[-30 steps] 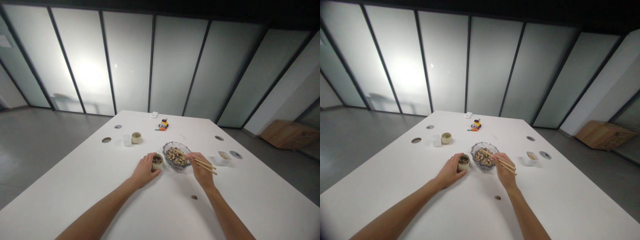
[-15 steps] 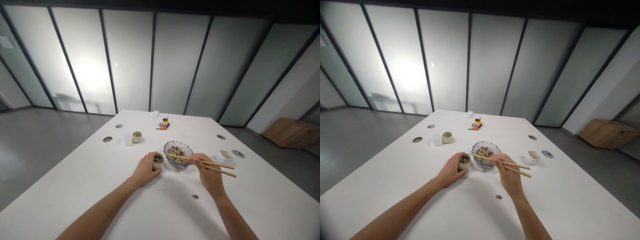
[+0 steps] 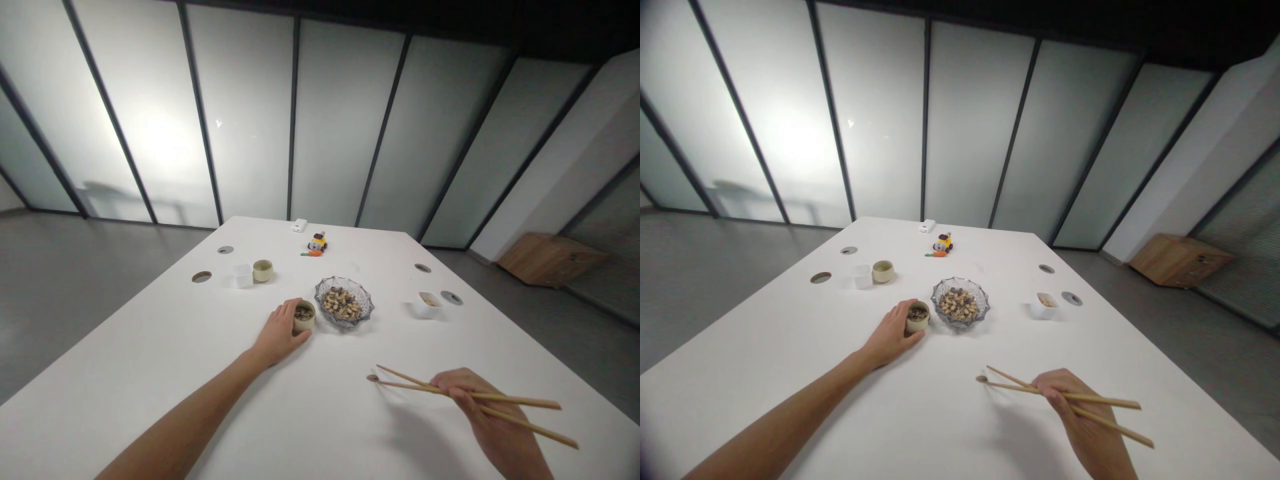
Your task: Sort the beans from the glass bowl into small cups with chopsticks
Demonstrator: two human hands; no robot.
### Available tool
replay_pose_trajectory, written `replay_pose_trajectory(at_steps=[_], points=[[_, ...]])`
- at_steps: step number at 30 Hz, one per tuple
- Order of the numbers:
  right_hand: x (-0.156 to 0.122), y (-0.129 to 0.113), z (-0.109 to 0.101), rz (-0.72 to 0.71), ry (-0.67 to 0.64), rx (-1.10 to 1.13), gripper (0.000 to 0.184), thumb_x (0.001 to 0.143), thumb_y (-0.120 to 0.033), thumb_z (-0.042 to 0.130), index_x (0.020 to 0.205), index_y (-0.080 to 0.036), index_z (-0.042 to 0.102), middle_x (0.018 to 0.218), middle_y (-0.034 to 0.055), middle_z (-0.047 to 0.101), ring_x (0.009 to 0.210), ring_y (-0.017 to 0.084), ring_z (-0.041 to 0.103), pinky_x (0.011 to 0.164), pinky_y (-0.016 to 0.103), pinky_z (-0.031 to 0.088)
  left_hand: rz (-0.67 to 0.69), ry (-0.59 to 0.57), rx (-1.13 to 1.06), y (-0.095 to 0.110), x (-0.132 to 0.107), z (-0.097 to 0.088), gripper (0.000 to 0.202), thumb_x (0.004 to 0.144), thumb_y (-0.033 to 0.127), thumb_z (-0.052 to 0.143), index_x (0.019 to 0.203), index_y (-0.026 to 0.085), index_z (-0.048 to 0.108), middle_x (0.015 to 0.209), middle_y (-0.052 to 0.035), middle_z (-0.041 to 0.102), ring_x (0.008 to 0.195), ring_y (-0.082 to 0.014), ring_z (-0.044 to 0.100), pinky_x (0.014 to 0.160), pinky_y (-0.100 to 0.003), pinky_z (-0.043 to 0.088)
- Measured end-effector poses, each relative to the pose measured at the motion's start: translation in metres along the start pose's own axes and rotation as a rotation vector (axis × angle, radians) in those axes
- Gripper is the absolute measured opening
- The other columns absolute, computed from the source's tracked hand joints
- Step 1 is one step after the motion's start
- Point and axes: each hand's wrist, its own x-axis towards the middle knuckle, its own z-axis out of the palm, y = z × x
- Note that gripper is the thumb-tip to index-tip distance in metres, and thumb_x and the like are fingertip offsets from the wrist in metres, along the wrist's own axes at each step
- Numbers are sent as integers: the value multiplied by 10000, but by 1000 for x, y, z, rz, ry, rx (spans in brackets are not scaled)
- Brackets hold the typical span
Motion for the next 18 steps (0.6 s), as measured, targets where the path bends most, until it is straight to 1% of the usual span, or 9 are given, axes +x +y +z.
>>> replay_pose_trajectory(at_steps=[4, 8, 14, 18], points=[[-12, 0, 6, 35, -71, 50, 382, 962, -622, 733, 813, -290, 848, 827, 87, 827, 716, 265, 815, 629, 319, 698, 13, 5, -6, -1, 0, 0, 658, 864, 317, 771, 1482, 269, 550, 1475, -128, 643, 1339, -349, 629, 1183, -541, 490], [-13, -8, 11, 27, -77, 72, 326, 957, -571, 761, 812, -294, 853, 829, 79, 832, 710, 258, 817, 643, 304, 702, 14, -2, -13, -2, 1, 0, 659, 867, 308, 767, 1484, 252, 543, 1486, -138, 638, 1368, -347, 616, 1199, -542, 473], [-22, -12, 18, -12, -16, 35, 304, 973, -558, 747, 827, -318, 864, 837, 61, 840, 709, 250, 823, 629, 296, 705, 6, -18, 3, -1, 1, 0, 660, 875, 315, 763, 1489, 237, 534, 1504, -153, 624, 1391, -360, 603, 1205, -547, 471], [-37, -10, 20, -27, 103, -36, 326, 998, -557, 712, 841, -313, 860, 862, 66, 847, 744, 257, 829, 616, 303, 703, 5, -21, -2, -2, 1, 0, 677, 875, 302, 766, 1503, 240, 522, 1517, -154, 617, 1406, -362, 593, 1214, -546, 462]])
